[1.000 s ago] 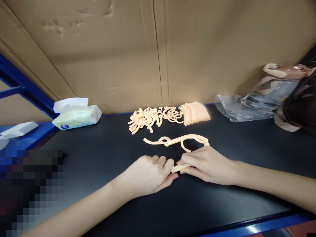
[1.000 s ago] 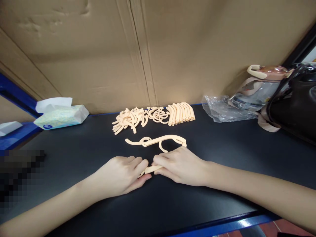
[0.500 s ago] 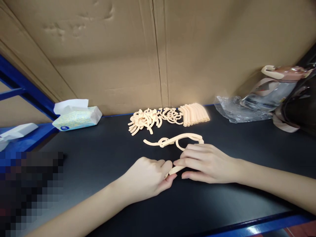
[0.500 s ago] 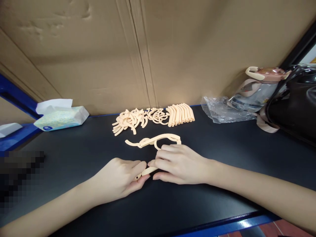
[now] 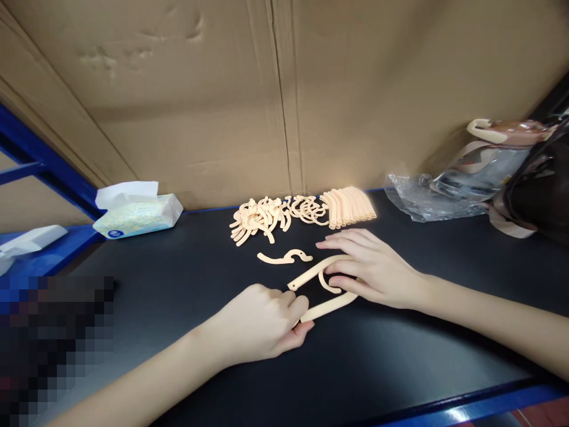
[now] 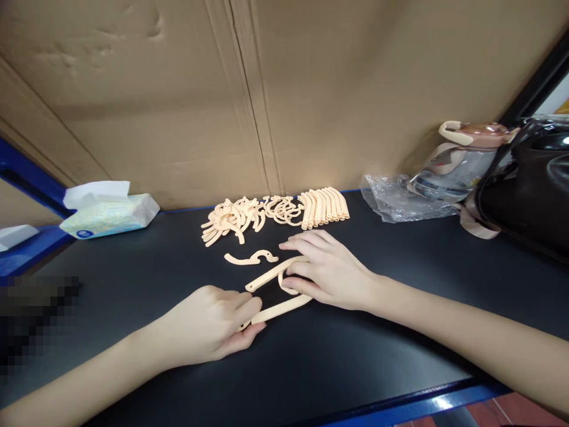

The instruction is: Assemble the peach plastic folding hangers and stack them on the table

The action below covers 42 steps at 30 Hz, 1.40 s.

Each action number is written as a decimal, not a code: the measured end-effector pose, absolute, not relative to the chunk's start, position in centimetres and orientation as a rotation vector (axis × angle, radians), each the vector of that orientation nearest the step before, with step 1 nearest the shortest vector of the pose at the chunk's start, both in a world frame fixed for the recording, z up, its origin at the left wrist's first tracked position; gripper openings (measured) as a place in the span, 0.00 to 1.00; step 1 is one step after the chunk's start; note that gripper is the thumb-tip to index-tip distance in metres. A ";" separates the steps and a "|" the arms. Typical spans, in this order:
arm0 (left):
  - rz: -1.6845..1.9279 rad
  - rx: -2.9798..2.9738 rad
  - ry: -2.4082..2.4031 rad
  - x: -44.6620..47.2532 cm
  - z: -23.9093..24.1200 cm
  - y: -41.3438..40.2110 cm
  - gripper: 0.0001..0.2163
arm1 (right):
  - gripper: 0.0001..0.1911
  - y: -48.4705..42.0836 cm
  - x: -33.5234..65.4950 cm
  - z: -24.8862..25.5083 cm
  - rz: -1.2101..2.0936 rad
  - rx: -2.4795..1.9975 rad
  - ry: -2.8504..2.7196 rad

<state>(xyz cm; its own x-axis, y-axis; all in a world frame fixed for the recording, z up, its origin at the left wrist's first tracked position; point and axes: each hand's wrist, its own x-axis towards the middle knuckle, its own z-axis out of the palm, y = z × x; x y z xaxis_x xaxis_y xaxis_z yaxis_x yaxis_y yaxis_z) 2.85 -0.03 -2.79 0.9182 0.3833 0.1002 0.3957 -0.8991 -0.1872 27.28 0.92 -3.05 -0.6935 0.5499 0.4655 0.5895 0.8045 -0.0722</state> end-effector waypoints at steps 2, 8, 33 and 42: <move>-0.053 -2.852 -0.525 2.8 -2.8 -0.2 0.09 | 0.14 0.9 27.2 -3.3 -0.090 -0.833 -2.550; -0.012 -2.857 -0.436 2.9 -2.7 -0.7 0.09 | 0.15 0.9 27.1 -3.2 -0.033 -0.852 -2.576; -0.180 -3.002 -0.392 3.2 -2.1 0.2 0.04 | 0.11 1.9 27.5 -4.2 0.016 -1.260 -2.367; -0.284 -2.923 -0.443 2.7 -2.8 0.9 0.10 | 0.12 2.0 27.4 -4.4 0.043 -1.325 -2.308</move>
<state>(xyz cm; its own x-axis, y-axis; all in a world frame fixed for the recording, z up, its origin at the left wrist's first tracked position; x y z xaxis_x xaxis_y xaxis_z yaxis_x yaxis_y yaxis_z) 2.69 0.94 -2.80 0.9377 0.2750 0.2124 0.3077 -0.9411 -0.1399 27.42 2.00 -4.39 -0.4191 0.8222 0.3852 0.8072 0.5317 -0.2566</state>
